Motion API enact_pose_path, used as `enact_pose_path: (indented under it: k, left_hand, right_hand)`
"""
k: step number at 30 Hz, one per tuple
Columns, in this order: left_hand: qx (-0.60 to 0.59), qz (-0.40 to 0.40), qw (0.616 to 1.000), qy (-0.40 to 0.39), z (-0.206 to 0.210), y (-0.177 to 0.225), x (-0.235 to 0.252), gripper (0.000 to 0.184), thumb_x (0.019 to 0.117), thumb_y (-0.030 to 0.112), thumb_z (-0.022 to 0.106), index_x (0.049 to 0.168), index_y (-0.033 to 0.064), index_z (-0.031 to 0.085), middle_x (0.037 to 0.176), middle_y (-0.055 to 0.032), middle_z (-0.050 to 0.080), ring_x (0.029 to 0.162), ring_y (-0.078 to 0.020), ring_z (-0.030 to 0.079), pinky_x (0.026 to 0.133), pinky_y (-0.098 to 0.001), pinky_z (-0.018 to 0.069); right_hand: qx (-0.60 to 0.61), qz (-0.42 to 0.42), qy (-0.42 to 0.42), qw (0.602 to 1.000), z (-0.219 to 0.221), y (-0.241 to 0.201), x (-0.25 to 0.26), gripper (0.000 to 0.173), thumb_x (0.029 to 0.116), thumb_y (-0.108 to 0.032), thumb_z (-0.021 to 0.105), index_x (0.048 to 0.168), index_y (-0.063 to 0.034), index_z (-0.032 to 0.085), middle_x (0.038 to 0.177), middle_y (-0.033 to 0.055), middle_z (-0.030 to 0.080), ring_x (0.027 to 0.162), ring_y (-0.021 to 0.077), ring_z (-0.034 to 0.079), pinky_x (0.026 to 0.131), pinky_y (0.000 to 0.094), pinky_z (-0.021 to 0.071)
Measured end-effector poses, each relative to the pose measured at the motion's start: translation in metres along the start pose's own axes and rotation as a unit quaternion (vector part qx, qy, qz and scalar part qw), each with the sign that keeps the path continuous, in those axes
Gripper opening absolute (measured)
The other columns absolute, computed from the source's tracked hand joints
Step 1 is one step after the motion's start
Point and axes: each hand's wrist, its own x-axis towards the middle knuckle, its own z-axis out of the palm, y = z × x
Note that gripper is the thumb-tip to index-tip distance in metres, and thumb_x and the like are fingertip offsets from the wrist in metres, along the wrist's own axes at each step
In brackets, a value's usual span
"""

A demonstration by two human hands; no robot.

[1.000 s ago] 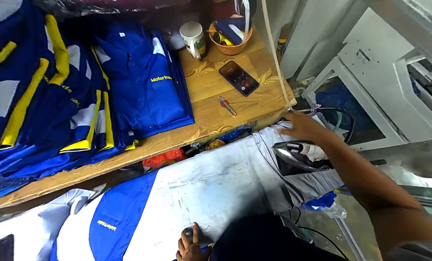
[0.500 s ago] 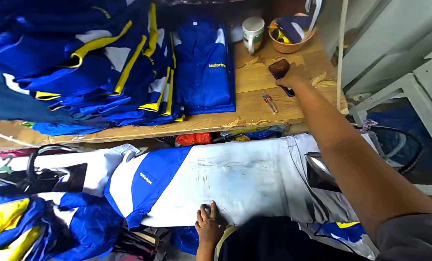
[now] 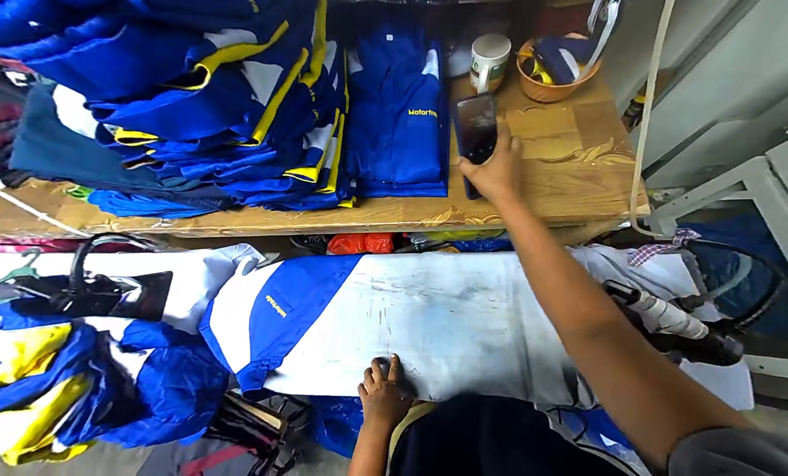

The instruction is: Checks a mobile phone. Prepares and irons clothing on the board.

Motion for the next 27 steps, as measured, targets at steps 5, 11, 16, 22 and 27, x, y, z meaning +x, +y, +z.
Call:
enact_pose_path:
  k: [5,11,16,22,27]
  left_hand:
    - [0.000,0.020,1.000,-0.007,-0.008,-0.006,-0.001,0.088,0.0922,0.047,0.072,0.165,0.0240,0.026,0.168,-0.0231,0.020,0.151,-0.0461,0.026,0.117,-0.0665,0.0261]
    - [-0.008,0.074,0.997,-0.013,-0.015,-0.026,0.001,0.075,0.0956,0.046,0.068,0.161,0.0226,0.037,0.165,-0.0202,0.029,0.148,-0.0443,0.033,0.117,-0.0675,0.0256]
    - [0.025,0.109,0.993,-0.023,-0.026,-0.031,0.007,0.071,0.0956,0.044,0.069,0.157,0.0192,0.044,0.160,-0.0240,0.036,0.143,-0.0469,0.039,0.114,-0.0701,0.0281]
    - [0.060,0.105,0.991,-0.059,-0.042,-0.021,0.015,0.068,0.0984,0.049,0.064,0.156,0.0172,0.046,0.161,-0.0257,0.035,0.143,-0.0464,0.040,0.115,-0.0673,0.0298]
    - [0.069,0.100,0.989,-0.088,-0.050,-0.015,0.016,0.067,0.0997,0.049,0.062,0.155,0.0152,0.046,0.161,-0.0272,0.033,0.143,-0.0478,0.039,0.113,-0.0690,0.0303]
  right_hand:
    - [0.060,-0.016,0.012,0.998,0.053,-0.038,-0.039,0.106,0.0770,-0.052,0.083,0.158,-0.0014,0.036,0.143,0.0280,0.052,0.131,0.0439,0.052,0.107,0.0571,0.0450]
    - [0.043,0.022,0.013,0.999,0.060,-0.040,-0.053,0.102,0.0776,-0.053,0.082,0.155,-0.0018,0.040,0.142,0.0284,0.052,0.131,0.0445,0.052,0.107,0.0585,0.0444]
    - [-0.087,0.063,0.010,0.994,0.026,-0.004,-0.025,0.102,0.0796,-0.051,0.083,0.155,0.0006,0.038,0.148,0.0310,0.047,0.139,0.0489,0.043,0.109,0.0642,0.0387]
    - [-0.148,0.128,-0.001,0.981,-0.013,0.047,-0.001,0.102,0.0788,-0.049,0.085,0.154,0.0026,0.039,0.150,0.0312,0.044,0.142,0.0485,0.041,0.109,0.0646,0.0387]
    - [-0.152,0.147,-0.018,0.977,-0.047,0.086,0.022,0.097,0.0810,-0.053,0.082,0.147,0.0075,0.045,0.151,0.0358,0.041,0.143,0.0530,0.038,0.112,0.0690,0.0345]
